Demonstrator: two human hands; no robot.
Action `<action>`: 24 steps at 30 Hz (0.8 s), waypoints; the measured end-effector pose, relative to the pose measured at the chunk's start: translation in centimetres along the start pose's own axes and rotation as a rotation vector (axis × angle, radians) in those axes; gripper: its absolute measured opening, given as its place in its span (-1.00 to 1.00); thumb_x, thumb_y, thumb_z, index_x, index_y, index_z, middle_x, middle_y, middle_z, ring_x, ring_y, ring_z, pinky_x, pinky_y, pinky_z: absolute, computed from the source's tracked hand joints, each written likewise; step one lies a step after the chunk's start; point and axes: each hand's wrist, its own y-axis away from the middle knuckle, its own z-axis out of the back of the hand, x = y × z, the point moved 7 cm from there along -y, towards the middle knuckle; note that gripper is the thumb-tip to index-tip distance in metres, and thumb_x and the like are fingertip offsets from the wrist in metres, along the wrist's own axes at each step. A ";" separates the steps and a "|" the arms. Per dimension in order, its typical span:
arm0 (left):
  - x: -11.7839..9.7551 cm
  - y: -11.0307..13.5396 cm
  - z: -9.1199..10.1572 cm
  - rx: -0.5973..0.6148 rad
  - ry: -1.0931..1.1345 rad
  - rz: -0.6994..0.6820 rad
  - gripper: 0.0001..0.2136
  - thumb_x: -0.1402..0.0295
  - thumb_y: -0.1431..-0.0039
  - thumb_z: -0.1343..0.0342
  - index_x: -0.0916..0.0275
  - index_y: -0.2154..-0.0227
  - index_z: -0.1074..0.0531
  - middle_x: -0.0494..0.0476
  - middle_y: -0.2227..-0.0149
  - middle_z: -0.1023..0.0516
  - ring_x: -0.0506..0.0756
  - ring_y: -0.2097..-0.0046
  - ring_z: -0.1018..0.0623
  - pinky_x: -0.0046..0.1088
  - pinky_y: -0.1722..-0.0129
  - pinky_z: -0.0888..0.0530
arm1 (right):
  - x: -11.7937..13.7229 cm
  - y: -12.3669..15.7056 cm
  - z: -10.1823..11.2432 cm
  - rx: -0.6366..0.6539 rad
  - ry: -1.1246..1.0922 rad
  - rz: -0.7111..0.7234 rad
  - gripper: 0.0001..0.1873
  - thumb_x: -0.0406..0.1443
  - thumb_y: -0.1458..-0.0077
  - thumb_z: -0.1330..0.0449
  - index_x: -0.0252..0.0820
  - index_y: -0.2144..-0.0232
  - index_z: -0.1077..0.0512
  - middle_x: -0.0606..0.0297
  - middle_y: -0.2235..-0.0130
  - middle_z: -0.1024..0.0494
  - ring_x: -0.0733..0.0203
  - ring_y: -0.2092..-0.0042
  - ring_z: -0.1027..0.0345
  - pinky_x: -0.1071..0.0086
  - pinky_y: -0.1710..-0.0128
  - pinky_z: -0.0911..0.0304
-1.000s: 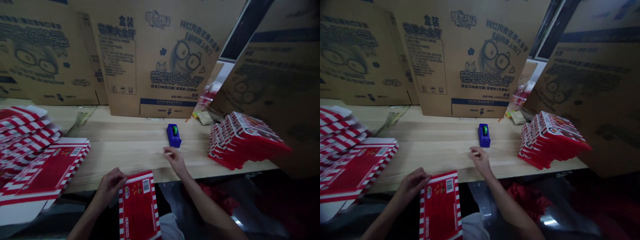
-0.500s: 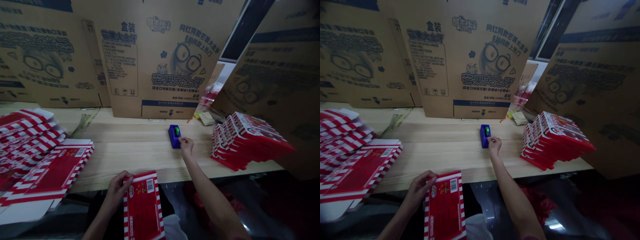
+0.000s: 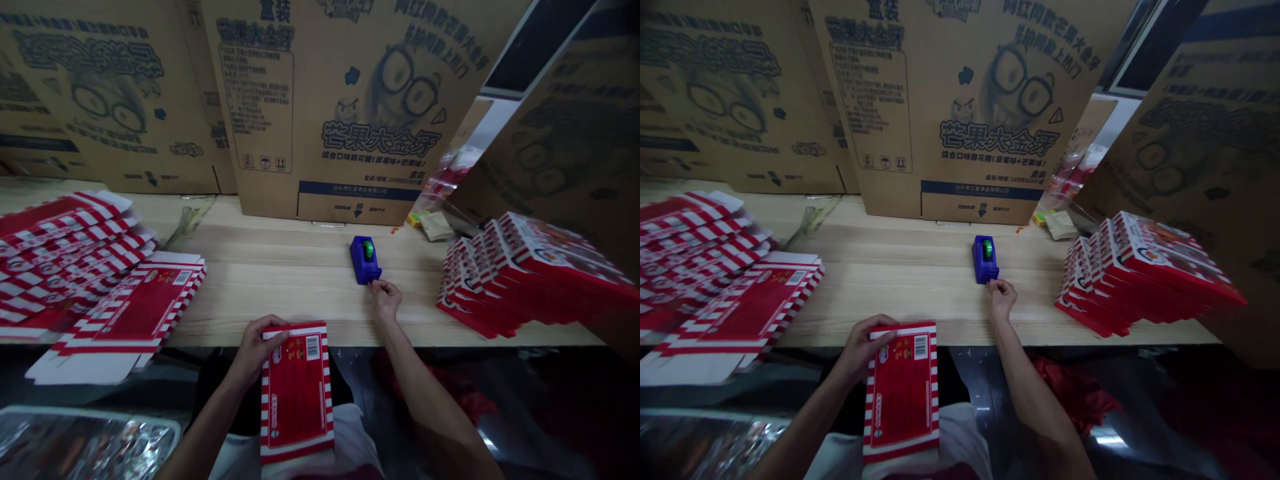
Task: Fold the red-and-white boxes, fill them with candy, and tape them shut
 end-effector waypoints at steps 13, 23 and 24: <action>-1.6 0.2 -2.7 0.131 0.084 0.009 -0.77 0.28 0.06 -0.29 0.27 0.40 -0.41 0.01 0.43 -0.53 0.00 0.44 -0.50 -0.54 0.42 -0.41 | 11.5 13.1 -15.9 2.028 0.379 0.220 -0.63 -0.06 -0.04 -0.21 -0.28 0.52 -0.41 0.36 0.44 -0.37 0.30 0.35 -0.24 0.43 0.31 -0.13; -2.1 0.6 -2.1 0.124 0.025 -0.065 -0.83 0.31 0.00 -0.24 0.27 0.39 -0.42 0.02 0.39 -0.52 0.01 0.37 -0.48 -0.53 0.34 -0.39 | 11.0 13.8 -16.4 1.659 0.704 0.411 -0.68 -0.12 0.14 -0.35 -0.25 0.41 -0.49 0.35 0.49 -0.48 0.31 0.45 -0.23 0.46 0.44 -0.04; -2.3 0.8 -2.1 0.127 0.002 -0.076 -0.83 0.31 -0.01 -0.24 0.27 0.38 -0.42 0.02 0.39 -0.52 0.01 0.36 -0.48 -0.53 0.34 -0.39 | 10.9 13.6 -16.1 1.641 0.658 0.339 -0.63 -0.11 0.17 -0.36 -0.25 0.35 -0.49 0.33 0.46 -0.50 0.30 0.43 -0.26 0.46 0.44 -0.06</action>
